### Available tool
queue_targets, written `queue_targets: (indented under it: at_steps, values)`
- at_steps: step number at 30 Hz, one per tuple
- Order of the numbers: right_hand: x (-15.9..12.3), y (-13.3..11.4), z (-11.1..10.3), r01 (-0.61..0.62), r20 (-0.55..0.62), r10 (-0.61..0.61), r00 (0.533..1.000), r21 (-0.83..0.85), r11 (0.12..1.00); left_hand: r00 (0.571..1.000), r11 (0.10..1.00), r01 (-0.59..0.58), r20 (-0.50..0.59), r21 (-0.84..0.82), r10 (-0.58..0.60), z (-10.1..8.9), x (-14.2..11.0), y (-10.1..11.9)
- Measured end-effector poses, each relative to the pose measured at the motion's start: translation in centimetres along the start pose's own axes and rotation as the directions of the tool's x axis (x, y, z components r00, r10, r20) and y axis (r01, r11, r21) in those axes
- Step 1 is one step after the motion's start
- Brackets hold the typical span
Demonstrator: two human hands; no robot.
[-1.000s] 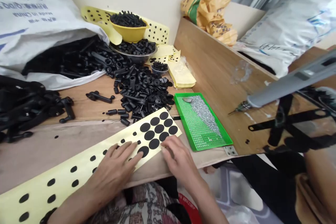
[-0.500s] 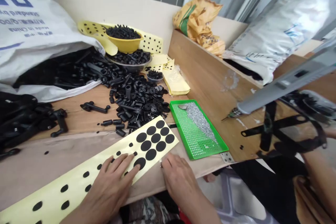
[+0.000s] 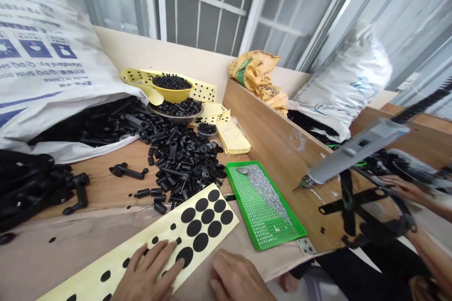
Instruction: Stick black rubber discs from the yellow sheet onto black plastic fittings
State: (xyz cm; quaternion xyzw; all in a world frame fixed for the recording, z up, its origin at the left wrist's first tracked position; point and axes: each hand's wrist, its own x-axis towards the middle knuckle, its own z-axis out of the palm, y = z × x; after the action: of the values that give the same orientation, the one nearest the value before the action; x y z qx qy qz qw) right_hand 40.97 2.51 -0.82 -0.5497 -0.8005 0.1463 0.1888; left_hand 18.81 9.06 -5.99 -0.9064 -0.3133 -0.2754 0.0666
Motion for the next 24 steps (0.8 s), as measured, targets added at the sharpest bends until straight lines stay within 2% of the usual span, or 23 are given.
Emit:
queue_targets:
  at_steps: [2, 4, 7, 9, 10, 12, 14, 17, 19, 21, 24]
  values:
    - [0.8, -0.2, -1.5, -0.026, -0.008, 0.027, 1.000, 0.141, 0.990, 1.000, 1.000, -0.006, -0.020, 0.008, 0.006, 0.3, -0.2, -0.1]
    - [2.8, 0.0, -2.8, -0.072, -0.077, 0.087, 0.993, 0.183, 0.980, 1.000, 1.000, 0.003, -0.031, 0.017, -0.002, 0.6, -0.2, -0.2]
    - [6.9, 1.1, -3.7, -0.117, -0.282, 0.163, 0.945, 0.174, 0.978, 1.000, 1.000, -0.011, -0.029, 0.026, 0.012, 0.4, -0.1, -0.1]
    - [9.0, 1.7, -3.5, -0.173, -0.362, 0.202, 0.910, 0.110, 0.979, 1.000, 1.000, -0.017, -0.010, 0.014, 0.018, -0.2, 0.1, 0.0]
    - [9.5, 1.8, -3.3, -0.182, -0.365, 0.208, 0.907, 0.104, 0.978, 1.000, 1.000, -0.017, 0.013, 0.002, 0.017, -0.6, 0.3, 0.1]
    - [9.3, 1.4, -2.6, -0.159, -0.291, 0.185, 0.939, 0.110, 0.981, 0.995, 1.000, -0.004, 0.095, -0.022, 0.006, -1.5, 0.6, 0.4]
    - [7.9, 0.4, -1.9, -0.110, -0.130, 0.127, 0.983, 0.126, 0.986, 0.979, 0.999, 0.016, 0.205, -0.038, -0.008, -2.3, 0.8, 0.7]
    - [5.6, -1.2, -0.4, -0.063, 0.044, 0.061, 0.997, 0.056, 0.996, 0.944, 0.998, 0.043, 0.328, -0.055, -0.023, -3.0, 1.2, 1.0]
    - [4.5, -1.7, 0.9, -0.051, 0.029, 0.052, 0.998, -0.047, 0.998, 0.933, 0.997, 0.049, 0.360, -0.067, -0.021, -3.1, 1.4, 1.1]
    - [3.9, -1.8, 2.3, -0.056, -0.061, 0.047, 0.997, -0.143, 0.988, 0.927, 0.996, 0.057, 0.374, -0.075, -0.025, -3.2, 1.5, 1.2]
    - [3.8, -1.6, 3.5, -0.080, -0.157, 0.049, 0.986, -0.200, 0.977, 0.919, 0.994, 0.062, 0.393, -0.085, -0.024, -3.3, 1.6, 1.2]
